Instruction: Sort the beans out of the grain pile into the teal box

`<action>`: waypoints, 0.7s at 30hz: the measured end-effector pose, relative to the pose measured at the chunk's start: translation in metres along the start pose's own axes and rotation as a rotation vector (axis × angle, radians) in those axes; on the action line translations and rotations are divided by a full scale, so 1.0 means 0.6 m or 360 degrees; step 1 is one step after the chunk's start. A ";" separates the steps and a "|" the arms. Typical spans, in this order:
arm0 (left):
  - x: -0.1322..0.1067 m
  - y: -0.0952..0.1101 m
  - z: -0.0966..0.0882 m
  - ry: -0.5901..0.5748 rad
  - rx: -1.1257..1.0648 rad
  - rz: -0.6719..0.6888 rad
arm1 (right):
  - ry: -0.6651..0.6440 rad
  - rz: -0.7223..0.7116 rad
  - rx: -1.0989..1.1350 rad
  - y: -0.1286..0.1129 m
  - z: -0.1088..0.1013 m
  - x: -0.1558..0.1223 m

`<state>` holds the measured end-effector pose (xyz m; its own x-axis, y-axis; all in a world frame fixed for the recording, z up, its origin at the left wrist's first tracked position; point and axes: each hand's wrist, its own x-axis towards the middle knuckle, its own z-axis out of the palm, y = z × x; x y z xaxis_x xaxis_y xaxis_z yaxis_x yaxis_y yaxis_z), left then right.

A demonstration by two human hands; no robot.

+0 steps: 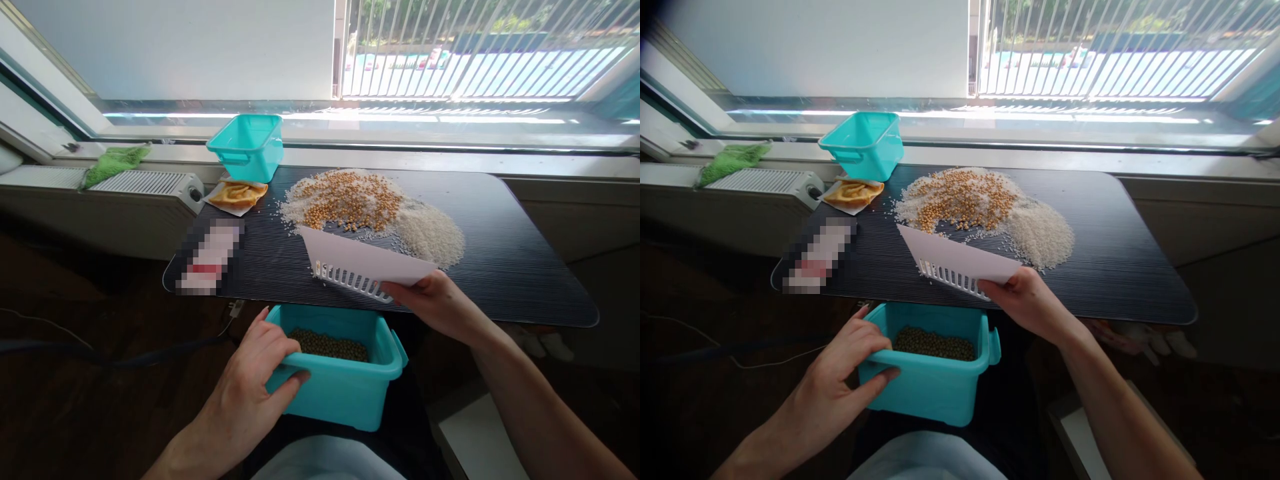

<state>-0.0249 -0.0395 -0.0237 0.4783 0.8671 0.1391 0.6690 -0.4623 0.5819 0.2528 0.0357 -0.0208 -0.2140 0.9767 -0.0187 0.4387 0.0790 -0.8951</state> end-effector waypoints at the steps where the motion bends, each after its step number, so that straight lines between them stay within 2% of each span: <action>1: 0.000 -0.001 0.000 0.0003 0.0006 0.0004 | 0.0011 0.0007 -0.0007 0.002 0.001 0.001; 9: 0.000 -0.004 0.000 0.0030 0.0016 0.0028 | 0.0206 0.0061 -0.0167 0.009 -0.021 0.004; 21: 0.001 0.001 -0.001 0.0014 0.0002 0.0001 | 0.0007 -0.0021 -0.0165 -0.009 -0.006 0.019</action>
<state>-0.0249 -0.0392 -0.0228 0.4736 0.8685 0.1464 0.6696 -0.4630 0.5808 0.2511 0.0474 -0.0148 -0.2165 0.9763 -0.0051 0.5238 0.1117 -0.8445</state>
